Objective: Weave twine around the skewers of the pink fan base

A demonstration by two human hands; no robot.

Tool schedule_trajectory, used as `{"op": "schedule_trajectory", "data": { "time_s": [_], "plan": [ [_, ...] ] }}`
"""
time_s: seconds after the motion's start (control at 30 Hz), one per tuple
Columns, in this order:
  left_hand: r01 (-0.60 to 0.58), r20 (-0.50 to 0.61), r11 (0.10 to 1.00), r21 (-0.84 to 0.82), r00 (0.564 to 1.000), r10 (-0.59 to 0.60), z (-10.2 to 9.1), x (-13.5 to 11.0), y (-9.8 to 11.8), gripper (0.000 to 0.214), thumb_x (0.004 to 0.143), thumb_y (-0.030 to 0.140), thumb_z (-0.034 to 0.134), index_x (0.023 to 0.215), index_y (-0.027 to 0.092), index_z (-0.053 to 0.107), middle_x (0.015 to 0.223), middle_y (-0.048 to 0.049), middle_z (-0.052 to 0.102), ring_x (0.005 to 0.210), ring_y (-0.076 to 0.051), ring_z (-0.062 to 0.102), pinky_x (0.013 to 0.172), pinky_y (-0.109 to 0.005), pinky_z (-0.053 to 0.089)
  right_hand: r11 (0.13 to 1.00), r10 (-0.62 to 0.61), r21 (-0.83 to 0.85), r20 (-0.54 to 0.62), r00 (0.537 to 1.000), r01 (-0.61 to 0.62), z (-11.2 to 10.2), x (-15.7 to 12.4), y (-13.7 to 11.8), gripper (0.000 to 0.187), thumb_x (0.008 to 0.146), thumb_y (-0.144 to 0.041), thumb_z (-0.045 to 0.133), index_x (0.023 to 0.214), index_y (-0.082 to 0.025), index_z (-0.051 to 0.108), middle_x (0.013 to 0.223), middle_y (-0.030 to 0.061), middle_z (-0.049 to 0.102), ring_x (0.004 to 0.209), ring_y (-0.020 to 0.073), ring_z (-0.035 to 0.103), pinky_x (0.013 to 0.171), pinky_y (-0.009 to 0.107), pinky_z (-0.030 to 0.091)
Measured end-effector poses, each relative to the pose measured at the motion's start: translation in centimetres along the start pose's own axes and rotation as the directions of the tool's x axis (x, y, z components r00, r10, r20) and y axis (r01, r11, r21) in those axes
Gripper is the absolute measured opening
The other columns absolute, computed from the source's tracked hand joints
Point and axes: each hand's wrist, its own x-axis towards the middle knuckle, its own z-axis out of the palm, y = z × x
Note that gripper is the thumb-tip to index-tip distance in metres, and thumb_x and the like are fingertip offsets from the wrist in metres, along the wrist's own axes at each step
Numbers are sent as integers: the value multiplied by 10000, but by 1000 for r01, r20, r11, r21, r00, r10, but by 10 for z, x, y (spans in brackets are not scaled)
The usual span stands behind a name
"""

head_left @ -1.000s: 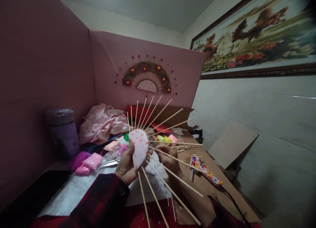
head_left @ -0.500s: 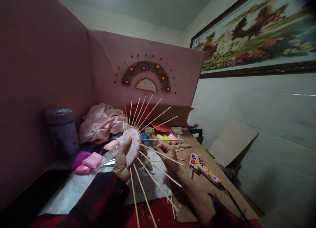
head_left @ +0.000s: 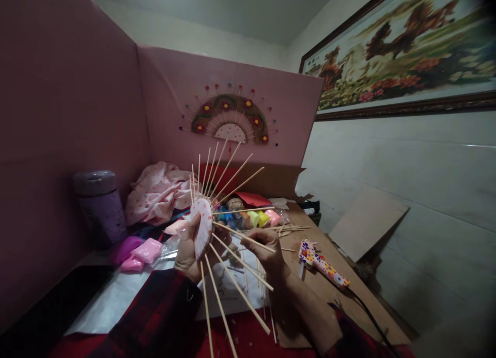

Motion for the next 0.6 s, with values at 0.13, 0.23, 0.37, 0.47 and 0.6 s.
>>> {"op": "schedule_trajectory", "data": {
  "time_s": [0.13,0.23,0.37,0.47,0.6],
  "plan": [
    [-7,35,1000,-4,999,8,1,-1,1,286,831,331,439,732,137,625,567,-56,646,597,-182,643,606,-308,537,1000,-28,-14,12,1000,28,0,-1,-3,183,692,-271,653,570,-137,623,511,-23,499,493,64,391,484,200,302],
    [-10,82,1000,25,997,8,-2,-1,2,310,828,344,442,698,133,628,575,-64,647,609,-186,642,617,-313,533,998,-50,-33,2,999,50,0,-1,-3,181,691,-262,658,569,-134,620,512,-20,500,497,65,396,484,201,305],
    [-35,120,996,77,992,26,-4,1,2,312,822,345,453,679,131,630,595,-65,649,604,-180,632,614,-314,525,995,-96,-25,7,995,96,0,-1,1,158,697,-234,656,582,-132,619,531,-9,522,507,75,415,488,210,309],
    [-35,157,993,113,987,17,-5,2,2,330,825,358,443,690,126,635,640,-79,653,590,-176,615,577,-312,512,994,-113,2,30,993,113,1,-3,0,144,707,-219,645,597,-129,624,529,-5,516,497,78,410,479,218,298],
    [-55,229,990,126,973,25,-6,3,1,331,816,381,448,683,146,638,666,-77,643,600,-182,589,556,-324,492,990,-143,1,68,987,143,3,-6,-9,162,718,-224,633,591,-124,625,496,-14,471,470,70,373,457,219,265]
  ]
}}
